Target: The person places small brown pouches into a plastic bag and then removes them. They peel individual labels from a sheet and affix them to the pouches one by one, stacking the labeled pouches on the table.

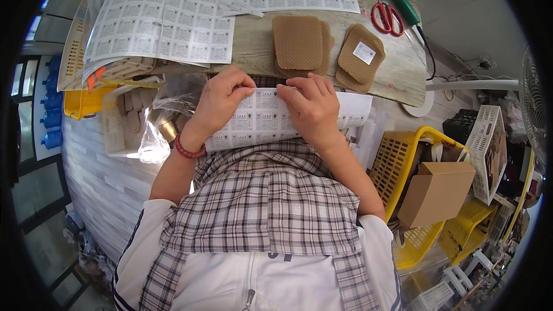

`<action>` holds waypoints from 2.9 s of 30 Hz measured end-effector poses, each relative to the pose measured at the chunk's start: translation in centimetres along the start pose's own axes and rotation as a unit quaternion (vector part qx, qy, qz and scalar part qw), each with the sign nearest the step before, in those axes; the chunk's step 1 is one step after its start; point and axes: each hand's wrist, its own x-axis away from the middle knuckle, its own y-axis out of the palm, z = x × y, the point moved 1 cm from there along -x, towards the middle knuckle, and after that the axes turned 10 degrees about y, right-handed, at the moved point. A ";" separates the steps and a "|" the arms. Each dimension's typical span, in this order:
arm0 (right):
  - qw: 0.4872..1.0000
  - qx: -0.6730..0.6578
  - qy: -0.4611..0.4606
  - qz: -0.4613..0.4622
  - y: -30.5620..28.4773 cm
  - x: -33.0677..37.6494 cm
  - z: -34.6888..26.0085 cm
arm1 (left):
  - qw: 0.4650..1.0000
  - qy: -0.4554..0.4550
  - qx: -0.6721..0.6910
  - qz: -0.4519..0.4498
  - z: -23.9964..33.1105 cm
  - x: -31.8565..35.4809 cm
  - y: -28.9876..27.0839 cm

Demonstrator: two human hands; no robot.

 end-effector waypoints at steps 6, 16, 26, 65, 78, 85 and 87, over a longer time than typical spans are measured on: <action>1.000 0.016 -0.023 0.014 0.1 0.2 -0.1 | 1.000 0.007 0.006 0.003 -0.3 -0.4 0.3; 0.998 -0.015 0.049 0.028 0.5 0.7 -0.1 | 1.000 0.009 0.005 -0.007 -0.1 -0.9 0.6; 0.998 -0.018 0.036 0.041 0.6 1.0 0.4 | 0.999 -0.012 0.025 -0.018 0.2 -1.7 0.8; 0.885 -0.175 0.403 -0.158 2.7 -9.1 9.5 | 0.973 0.211 -0.092 0.003 -0.6 -5.5 4.4; 0.906 -0.149 0.367 -0.147 3.1 -8.8 9.9 | 0.972 0.214 -0.092 -0.017 -0.3 -6.0 4.0; 0.950 -0.079 0.277 -0.117 3.1 -8.3 8.8 | 0.963 0.233 -0.135 -0.003 -0.4 -5.8 4.6; 0.972 0.000 0.214 -0.093 3.2 -7.9 8.2 | 0.962 0.234 -0.143 -0.005 -0.4 -5.8 4.8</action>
